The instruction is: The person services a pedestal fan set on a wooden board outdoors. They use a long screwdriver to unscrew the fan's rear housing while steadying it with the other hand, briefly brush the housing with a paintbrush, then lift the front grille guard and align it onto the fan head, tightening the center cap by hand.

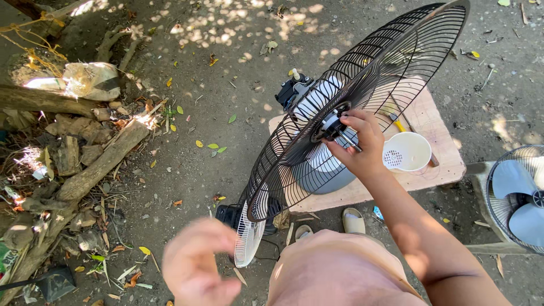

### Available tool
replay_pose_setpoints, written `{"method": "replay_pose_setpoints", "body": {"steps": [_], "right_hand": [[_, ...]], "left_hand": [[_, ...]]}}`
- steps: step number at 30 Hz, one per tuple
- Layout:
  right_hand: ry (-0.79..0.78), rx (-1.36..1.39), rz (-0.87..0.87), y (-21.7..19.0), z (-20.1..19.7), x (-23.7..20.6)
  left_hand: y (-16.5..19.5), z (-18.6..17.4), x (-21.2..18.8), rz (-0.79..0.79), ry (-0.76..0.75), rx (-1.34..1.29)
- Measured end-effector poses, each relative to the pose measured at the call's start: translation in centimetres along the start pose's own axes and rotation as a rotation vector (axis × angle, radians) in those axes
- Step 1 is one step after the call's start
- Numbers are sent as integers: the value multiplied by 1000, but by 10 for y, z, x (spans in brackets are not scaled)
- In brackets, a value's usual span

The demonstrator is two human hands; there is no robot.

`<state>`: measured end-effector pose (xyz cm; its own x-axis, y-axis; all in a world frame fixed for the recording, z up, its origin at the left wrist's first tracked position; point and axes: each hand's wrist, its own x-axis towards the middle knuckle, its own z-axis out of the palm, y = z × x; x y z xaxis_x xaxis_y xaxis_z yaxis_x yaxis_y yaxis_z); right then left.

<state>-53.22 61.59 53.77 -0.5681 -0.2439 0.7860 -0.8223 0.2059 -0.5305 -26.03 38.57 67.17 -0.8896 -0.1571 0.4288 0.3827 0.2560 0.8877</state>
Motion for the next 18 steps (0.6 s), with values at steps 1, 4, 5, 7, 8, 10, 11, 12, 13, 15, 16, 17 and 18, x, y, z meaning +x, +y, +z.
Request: {"method": "replay_pose_setpoints", "body": {"steps": [1,4,5,7,8,10,11,12,13,15,16,17,18], "right_hand": [[12,-4,3,0,1,0],[39,-13,14,0,4,1],[45,-14,18,0,4,0],[46,-17,24,-1,5,-1],[49,-20,27,-1,5,-2],[59,-33,41,-4,6,-3],[64,-44,49,-5,7,-3],[72,-55,56,-6,8,-3],[86,-60,63,-8,9,-2],[109,-72,79,-11,12,-1],[127,-77,68,-13,14,-1],[143,-80,56,-14,15,0],[159,-84,43,-14,16,0]], "left_hand": [[-2,3,14,144,97,181],[-8,24,43,326,90,828],[-9,34,48,188,95,709],[-16,49,56,-95,109,464],[-19,52,59,-108,155,522],[-25,55,60,-135,246,637],[-28,55,58,-92,259,633],[-30,54,57,-47,270,628],[-33,53,55,-1,279,624],[-37,51,51,6,276,613],[-38,51,50,6,274,607],[-39,52,49,2,283,613],[-40,53,49,0,293,618]]}}
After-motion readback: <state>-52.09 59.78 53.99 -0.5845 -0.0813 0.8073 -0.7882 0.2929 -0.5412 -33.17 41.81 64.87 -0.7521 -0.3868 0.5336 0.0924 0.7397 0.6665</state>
